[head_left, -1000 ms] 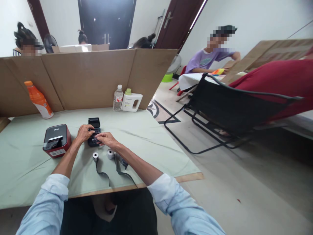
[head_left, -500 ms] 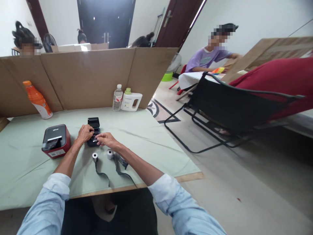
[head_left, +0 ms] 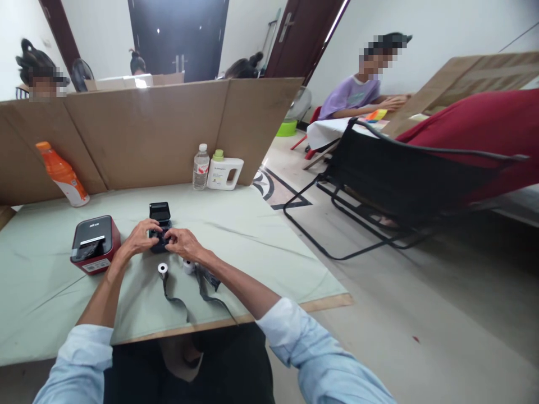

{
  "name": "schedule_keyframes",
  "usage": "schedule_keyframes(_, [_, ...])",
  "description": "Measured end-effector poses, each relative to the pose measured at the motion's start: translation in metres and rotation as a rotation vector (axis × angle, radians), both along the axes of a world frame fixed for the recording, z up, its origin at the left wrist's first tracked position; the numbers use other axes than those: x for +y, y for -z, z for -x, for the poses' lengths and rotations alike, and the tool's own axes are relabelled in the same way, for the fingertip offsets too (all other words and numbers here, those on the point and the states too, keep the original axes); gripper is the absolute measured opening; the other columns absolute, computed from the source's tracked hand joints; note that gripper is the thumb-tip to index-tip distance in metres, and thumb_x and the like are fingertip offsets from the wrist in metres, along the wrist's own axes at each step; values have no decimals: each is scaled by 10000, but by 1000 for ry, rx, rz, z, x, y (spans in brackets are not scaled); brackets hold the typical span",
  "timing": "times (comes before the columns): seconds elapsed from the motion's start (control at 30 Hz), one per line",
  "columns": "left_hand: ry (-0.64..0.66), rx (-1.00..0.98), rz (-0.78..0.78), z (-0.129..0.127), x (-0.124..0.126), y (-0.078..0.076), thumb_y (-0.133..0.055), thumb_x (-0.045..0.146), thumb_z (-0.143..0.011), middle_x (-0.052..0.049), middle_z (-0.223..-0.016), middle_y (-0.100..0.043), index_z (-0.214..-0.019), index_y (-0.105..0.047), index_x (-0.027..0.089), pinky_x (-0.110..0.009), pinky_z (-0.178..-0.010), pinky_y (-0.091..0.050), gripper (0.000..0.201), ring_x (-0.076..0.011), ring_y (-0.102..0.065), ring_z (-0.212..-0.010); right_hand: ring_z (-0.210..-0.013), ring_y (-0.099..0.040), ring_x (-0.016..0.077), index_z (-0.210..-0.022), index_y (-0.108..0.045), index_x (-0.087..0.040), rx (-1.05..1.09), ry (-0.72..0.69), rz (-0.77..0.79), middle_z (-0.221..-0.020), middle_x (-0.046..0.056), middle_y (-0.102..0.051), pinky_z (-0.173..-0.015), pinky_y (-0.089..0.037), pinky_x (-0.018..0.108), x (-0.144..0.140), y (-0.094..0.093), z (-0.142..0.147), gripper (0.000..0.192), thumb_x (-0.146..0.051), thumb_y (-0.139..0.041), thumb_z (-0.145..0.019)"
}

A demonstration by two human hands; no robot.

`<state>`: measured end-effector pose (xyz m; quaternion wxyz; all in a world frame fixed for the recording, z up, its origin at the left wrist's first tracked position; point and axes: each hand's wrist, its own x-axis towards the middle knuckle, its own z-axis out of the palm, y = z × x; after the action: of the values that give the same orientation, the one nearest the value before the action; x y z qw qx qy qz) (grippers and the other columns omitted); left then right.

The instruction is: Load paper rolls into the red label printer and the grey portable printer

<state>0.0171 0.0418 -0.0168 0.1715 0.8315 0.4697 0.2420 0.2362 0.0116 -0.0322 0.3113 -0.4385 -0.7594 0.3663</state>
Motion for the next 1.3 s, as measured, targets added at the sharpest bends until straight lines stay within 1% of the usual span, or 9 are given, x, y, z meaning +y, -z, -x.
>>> schedule_keyframes(0.13, [43,119,-27,3,-22,-1,-743,167,-644,-102,-1302,-699,-1144,-758,230,-452,-1136,-471,504,-322,-603,-1286,-736,-636,152,-1110,-697,-214,-111,-1,-97,-802,-36,-709,-695,-425,245,-2,-1,0,332,-127,-686,-791])
schedule_keyframes(0.3, [21,96,-59,-1,-29,-2,-722,203,-781,-95,-1199,-745,-1100,-757,234,-457,-1121,-468,321,-291,-642,-1209,-965,-644,213,-1207,-652,-221,-360,-68,-345,-1064,42,-716,-797,-452,289,-2,-3,3,369,-155,-706,-849])
schedule_keyframes(0.43, [-2,97,-86,-4,-29,-5,-692,238,-847,-100,-1140,-760,-1059,-763,221,-439,-1095,-476,224,-278,-660,-1149,-1028,-623,225,-1240,-643,-215,-484,-100,-444,-1172,88,-680,-847,-468,308,0,-6,6,349,-226,-727,-901])
schedule_keyframes(0.6, [37,164,-54,-3,-28,-8,-796,237,-707,-98,-1174,-753,-1110,-756,214,-440,-1098,-471,406,-300,-654,-1165,-998,-628,217,-1152,-701,-205,-568,-124,-432,-1144,92,-674,-825,-476,306,2,-12,8,191,-284,-649,-987])
schedule_keyframes(0.7, [16,179,-51,-2,-26,-6,-784,220,-696,-104,-1153,-758,-1093,-763,199,-441,-1085,-482,398,-305,-659,-1152,-986,-630,201,-1077,-726,-203,-565,-99,-416,-1121,86,-672,-822,-476,295,2,-12,7,175,-265,-568,-1034])
schedule_keyframes(0.8, [-8,142,-59,-2,-26,-3,-768,220,-723,-92,-1174,-762,-1090,-770,223,-429,-1089,-485,368,-295,-653,-1176,-1008,-622,199,-1113,-714,-201,-515,-86,-430,-1153,87,-655,-832,-478,292,1,-9,5,165,-278,-600,-1023])
schedule_keyframes(1.0, [-77,80,-76,-6,-24,0,-702,223,-817,-95,-1131,-780,-1016,-800,231,-415,-1076,-500,222,-283,-666,-1157,-1068,-600,221,-1274,-643,-207,-446,-119,-439,-1216,91,-608,-844,-483,299,4,-5,1,409,-254,-785,-894])
schedule_keyframes(1.17, [-70,55,-63,-4,-23,0,-698,246,-843,-82,-1083,-790,-987,-806,247,-408,-1075,-502,180,-261,-687,-1112,-1021,-613,210,-1056,-721,-212,-466,-97,-429,-1113,78,-654,-826,-475,292,9,-6,5,107,-214,-645,-981])
schedule_keyframes(1.3, [-31,58,-45,0,-26,0,-825,256,-712,-84,-1184,-771,-1079,-794,247,-429,-1095,-491,369,-294,-655,-1201,-1013,-625,197,-1062,-727,-212,-440,-53,-403,-1118,68,-668,-828,-472,283,11,-6,5,125,-221,-623,-994])
